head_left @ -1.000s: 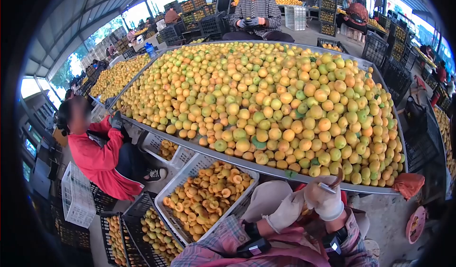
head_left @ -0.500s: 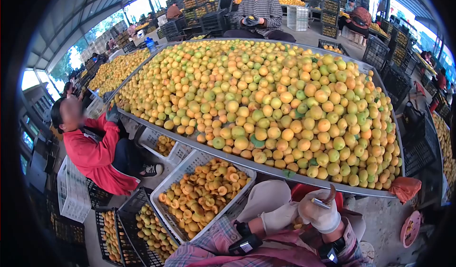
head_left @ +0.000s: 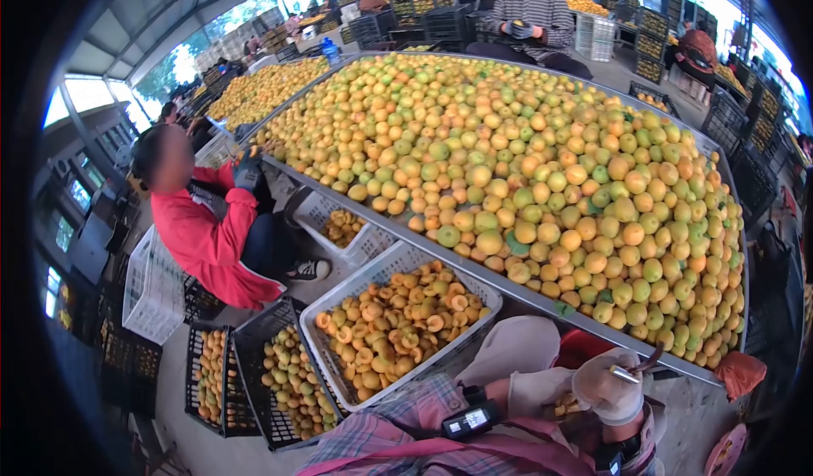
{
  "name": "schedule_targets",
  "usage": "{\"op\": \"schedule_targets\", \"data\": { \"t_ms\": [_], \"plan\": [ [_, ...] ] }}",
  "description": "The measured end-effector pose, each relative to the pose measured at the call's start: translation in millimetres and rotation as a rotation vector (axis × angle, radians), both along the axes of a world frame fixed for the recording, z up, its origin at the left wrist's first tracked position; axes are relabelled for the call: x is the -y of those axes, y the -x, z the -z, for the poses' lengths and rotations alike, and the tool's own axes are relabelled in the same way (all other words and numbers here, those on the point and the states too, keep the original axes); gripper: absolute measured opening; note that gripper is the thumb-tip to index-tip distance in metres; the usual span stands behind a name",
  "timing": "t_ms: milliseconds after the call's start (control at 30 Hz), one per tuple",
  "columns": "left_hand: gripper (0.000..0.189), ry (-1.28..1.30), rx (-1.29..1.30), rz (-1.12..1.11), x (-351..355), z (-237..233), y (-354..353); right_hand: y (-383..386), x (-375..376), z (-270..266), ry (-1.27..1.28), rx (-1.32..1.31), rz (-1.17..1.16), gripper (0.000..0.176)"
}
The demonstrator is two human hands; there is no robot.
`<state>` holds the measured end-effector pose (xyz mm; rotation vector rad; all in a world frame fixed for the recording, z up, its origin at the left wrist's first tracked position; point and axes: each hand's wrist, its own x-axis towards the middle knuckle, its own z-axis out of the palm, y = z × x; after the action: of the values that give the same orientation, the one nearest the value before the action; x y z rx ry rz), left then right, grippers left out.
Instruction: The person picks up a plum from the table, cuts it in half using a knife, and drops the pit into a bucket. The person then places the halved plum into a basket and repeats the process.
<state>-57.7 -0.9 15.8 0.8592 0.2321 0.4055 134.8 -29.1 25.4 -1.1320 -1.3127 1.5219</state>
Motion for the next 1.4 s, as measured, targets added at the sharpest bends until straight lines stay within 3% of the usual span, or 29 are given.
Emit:
{"op": "schedule_targets", "data": {
  "t_ms": [33, 67, 100, 133, 167, 200, 233, 300, 333, 367, 400, 433, 467, 500, 533, 600, 700, 733, 800, 867, 1000, 1100, 1333, 1400],
  "plan": [
    [0.019, -0.313, -0.04, -0.043, -0.7, -2.2, 1.7, 10.5, -2.1, -16.8, 0.346, -0.837, 0.03, 0.011],
    [0.021, -0.63, -0.091, -0.085, -3.4, -3.3, 4.7, 20.3, -7.4, -31.4, -0.086, -0.339, -0.058, 0.003],
    [0.027, -0.867, -0.033, -0.296, -3.1, -4.9, 5.5, 22.4, -12.0, -24.3, -0.075, -0.539, -0.096, 0.006],
    [0.027, -0.867, -0.049, -0.312, -2.1, -6.1, 11.1, 22.6, -14.9, -17.5, -0.057, -0.735, -0.127, 0.01],
    [0.03, -0.785, -0.052, -0.335, -2.9, -28.4, 15.6, 36.7, -16.5, -46.0, -0.269, -0.484, -0.038, 0.02],
    [0.034, -0.702, -0.048, -0.352, -3.1, -40.0, 17.2, 46.5, -15.6, -44.8, -0.316, -0.465, 0.209, 0.043],
    [0.034, -0.526, -0.225, -0.241, -6.8, -27.4, 18.2, 54.2, -17.1, -56.8, -0.327, -0.514, 0.257, 0.043],
    [0.025, -0.145, -0.777, -0.247, -24.8, -79.4, 23.8, 53.1, -21.6, -65.2, -0.292, -0.553, 0.413, 0.042],
    [0.021, -0.849, -0.59, -0.302, -28.2, -55.9, 31.9, 60.4, -19.9, -71.5, -0.269, -0.371, 0.605, 0.041],
    [0.025, -0.263, -0.378, -0.646, -24.8, -46.0, 23.8, 51.5, -15.4, -72.2, -0.001, -0.501, 0.624, 0.028],
    [0.032, -0.469, -0.488, -0.657, -27.2, -37.9, 23.2, 37.7, -16.4, -64.1, -0.153, -0.008, 0.497, 0.024],
    [0.022, -1.049, -0.491, -0.861, -32.3, -34.5, 19.5, 29.4, -15.0, -51.9, -0.151, 0.024, 0.443, 0.021],
    [0.022, -1.08, -0.596, -0.87, -33.4, -21.0, 21.7, 27.3, -13.0, -42.5, -0.152, 0.044, 0.372, 0.018],
    [0.019, -0.962, -0.655, -0.921, -25.1, -46.3, 12.8, 33.1, -7.9, -40.3, -0.029, -0.078, 0.442, 0.015],
    [0.021, -0.639, -0.625, -0.751, -26.0, -50.3, 9.7, 39.3, -7.9, -40.3, 0.078, -0.215, 0.495, 0.015],
    [0.032, -0.904, -0.671, -0.845, -32.4, 7.4, 4.8, 38.5, -6.2, -59.0, 0.271, -0.273, 0.452, 0.023],
    [0.046, -0.9, -0.401, -0.851, -33.2, -20.9, -21.8, 40.0, -6.2, -52.8, 0.205, -0.326, 0.456, 0.039],
    [0.055, -0.918, -0.463, -0.883, -28.5, -27.8, -30.1, 39.0, -6.4, -50.3, 0.183, -0.322, 0.463, 0.042],
    [0.055, -0.829, -0.51, -0.804, -21.0, -33.6, -38.3, 36.3, -3.4, -38.3, 0.192, -0.421, 0.429, 0.047],
    [0.044, -0.874, -0.496, -0.678, -20.9, -21.6, -37.2, 32.3, 0.4, -36.7, 0.285, -0.409, 0.443, 0.047],
    [0.041, -0.94, -0.468, -0.712, -21.2, -17.1, -51.9, 17.0, 5.7, -39.2, 0.364, -0.501, 0.39, 0.046],
    [0.035, -1.212, -0.486, -0.809, -20.6, -21.3, -61.2, 4.2, 6.4, -29.8, 0.419, -0.512, 0.364, 0.036],
    [0.028, -1.127, -0.636, -0.841, -14.3, -4.3, -65.4, 4.3, 14.3, -15.8, 0.472, -0.672, 0.446, 0.026],
    [0.041, -0.989, -0.63, -0.748, -13.5, 3.2, -61.8, 7.0, 15.9, -13.9, 0.468, -0.689, 0.448, 0.027]
  ]
}}
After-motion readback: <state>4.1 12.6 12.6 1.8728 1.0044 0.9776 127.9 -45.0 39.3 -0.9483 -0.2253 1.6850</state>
